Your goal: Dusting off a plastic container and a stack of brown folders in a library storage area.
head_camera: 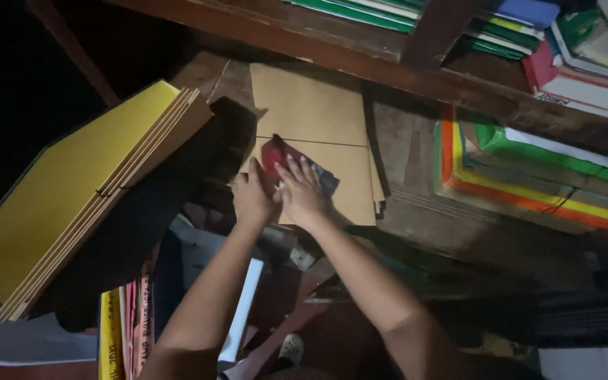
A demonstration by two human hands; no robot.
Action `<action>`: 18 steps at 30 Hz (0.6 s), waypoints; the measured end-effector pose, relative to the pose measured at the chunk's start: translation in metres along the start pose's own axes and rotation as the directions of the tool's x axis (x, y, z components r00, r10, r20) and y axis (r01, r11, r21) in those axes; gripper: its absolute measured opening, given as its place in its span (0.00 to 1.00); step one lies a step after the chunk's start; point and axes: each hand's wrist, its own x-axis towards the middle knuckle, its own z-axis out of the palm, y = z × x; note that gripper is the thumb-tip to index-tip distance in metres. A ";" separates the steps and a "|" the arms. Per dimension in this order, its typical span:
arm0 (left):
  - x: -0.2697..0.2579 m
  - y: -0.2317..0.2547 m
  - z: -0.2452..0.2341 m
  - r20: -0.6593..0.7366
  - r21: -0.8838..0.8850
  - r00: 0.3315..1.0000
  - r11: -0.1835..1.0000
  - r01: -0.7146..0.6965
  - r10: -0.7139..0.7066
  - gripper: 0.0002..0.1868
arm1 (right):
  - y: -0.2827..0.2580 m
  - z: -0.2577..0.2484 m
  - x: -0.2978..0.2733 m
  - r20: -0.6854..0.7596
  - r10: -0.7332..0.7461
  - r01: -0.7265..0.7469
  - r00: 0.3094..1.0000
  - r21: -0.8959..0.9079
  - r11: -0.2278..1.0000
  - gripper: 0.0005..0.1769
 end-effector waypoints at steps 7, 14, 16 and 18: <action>-0.024 0.001 0.002 -0.191 -0.091 0.981 0.994 -0.055 0.037 0.50 | 0.097 -0.067 -0.001 -0.079 0.437 -0.417 0.896 0.190 0.889 0.18; -0.023 -0.004 0.008 -0.284 -0.302 0.959 0.948 -0.105 0.016 0.15 | 0.007 -0.099 0.029 -0.024 0.767 -0.618 0.642 0.576 0.535 0.23; -0.018 -0.007 0.004 -0.215 -0.275 0.977 0.960 -0.046 -0.015 0.15 | -0.022 -0.089 0.008 -0.052 0.431 -0.429 0.901 0.053 0.902 0.26; -0.006 -0.017 0.014 -0.146 -0.248 0.988 0.969 0.007 -0.044 0.15 | -0.044 -0.073 -0.025 0.153 0.067 0.009 0.986 -0.449 0.893 0.34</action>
